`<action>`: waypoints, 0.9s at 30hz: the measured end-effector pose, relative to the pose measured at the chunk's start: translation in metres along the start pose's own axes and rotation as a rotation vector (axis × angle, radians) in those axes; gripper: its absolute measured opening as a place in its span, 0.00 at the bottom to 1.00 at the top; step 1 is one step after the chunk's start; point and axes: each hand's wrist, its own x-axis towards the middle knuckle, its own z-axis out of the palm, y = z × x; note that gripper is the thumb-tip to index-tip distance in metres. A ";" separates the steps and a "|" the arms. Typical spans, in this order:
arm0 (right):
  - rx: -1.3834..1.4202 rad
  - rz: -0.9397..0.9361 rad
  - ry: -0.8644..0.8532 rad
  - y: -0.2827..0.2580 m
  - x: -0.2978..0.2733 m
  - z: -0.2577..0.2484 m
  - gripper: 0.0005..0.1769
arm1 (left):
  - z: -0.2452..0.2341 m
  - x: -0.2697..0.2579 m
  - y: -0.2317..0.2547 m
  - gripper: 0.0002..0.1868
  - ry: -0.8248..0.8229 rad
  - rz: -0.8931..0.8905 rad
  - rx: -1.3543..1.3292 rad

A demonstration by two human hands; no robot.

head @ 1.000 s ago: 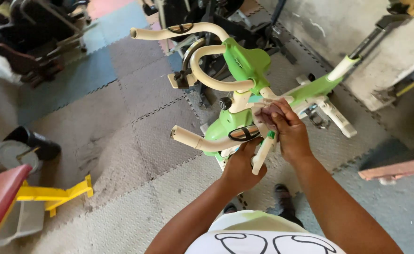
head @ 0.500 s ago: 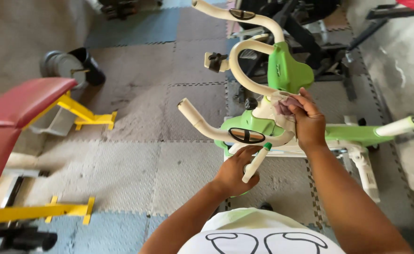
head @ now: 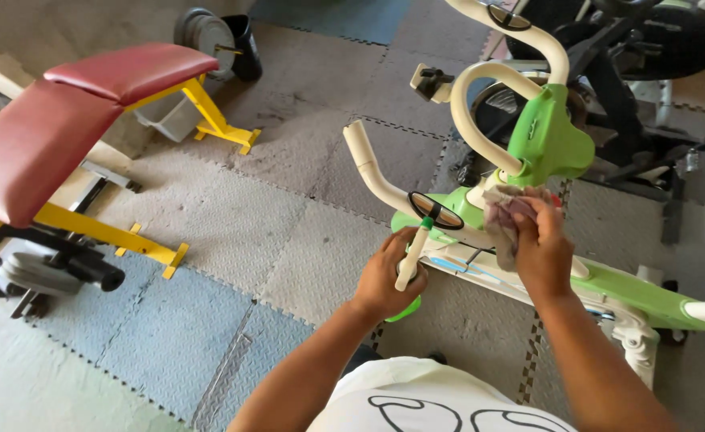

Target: Using a spray bottle and cloth to clean different parts of a stationary exercise bike.

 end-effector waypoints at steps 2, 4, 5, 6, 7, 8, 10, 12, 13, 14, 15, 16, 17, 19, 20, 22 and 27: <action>-0.109 -0.153 0.016 -0.005 -0.010 0.000 0.11 | 0.004 0.001 -0.008 0.33 0.077 0.000 -0.018; -0.222 -0.299 0.043 -0.010 -0.018 0.003 0.10 | 0.006 0.005 -0.019 0.32 0.141 0.007 -0.037; -0.241 -0.292 0.042 -0.015 -0.023 0.003 0.11 | 0.006 0.005 -0.023 0.32 0.201 0.080 -0.020; -0.261 -0.285 0.041 -0.020 -0.028 0.005 0.12 | 0.006 0.005 -0.028 0.32 0.260 0.154 -0.002; -0.265 -0.282 0.046 -0.026 -0.030 0.006 0.12 | 0.005 0.007 -0.030 0.32 0.255 0.158 -0.004; -0.256 -0.303 0.060 -0.031 -0.033 0.008 0.12 | 0.003 0.009 -0.032 0.33 0.256 0.164 -0.006; -0.256 -0.321 0.085 -0.048 -0.036 0.013 0.13 | -0.005 0.012 -0.031 0.34 0.248 0.180 -0.013; -0.085 -0.132 0.055 -0.064 -0.040 0.023 0.13 | -0.014 0.011 -0.030 0.33 0.199 0.173 -0.015; -0.085 -0.134 0.058 -0.065 -0.041 0.030 0.13 | -0.016 0.010 -0.034 0.33 0.199 0.177 -0.015; -0.150 -0.168 0.091 -0.066 -0.041 0.037 0.14 | -0.019 0.010 -0.039 0.32 0.216 0.199 -0.007; -0.213 -0.198 0.119 -0.069 -0.045 0.044 0.15 | -0.023 0.005 -0.044 0.32 0.233 0.216 0.003; -0.211 -0.197 0.117 -0.065 -0.045 0.049 0.15 | -0.031 0.003 -0.043 0.32 0.232 0.213 0.004; -0.223 -0.159 0.148 -0.061 -0.045 0.055 0.15 | -0.039 0.002 -0.042 0.32 0.207 0.211 -0.003; -0.232 -0.125 0.184 -0.073 -0.043 0.062 0.16 | -0.051 0.001 -0.044 0.31 0.182 0.214 -0.009; -0.102 0.077 0.148 -0.090 -0.041 0.064 0.16 | -0.056 0.001 -0.046 0.32 0.173 0.185 -0.015; 0.029 0.282 0.104 -0.104 -0.041 0.073 0.16 | -0.066 -0.003 -0.048 0.33 0.160 0.153 -0.021; -0.342 -0.495 0.164 -0.152 -0.024 0.109 0.11 | -0.089 -0.009 -0.049 0.33 0.176 0.148 -0.031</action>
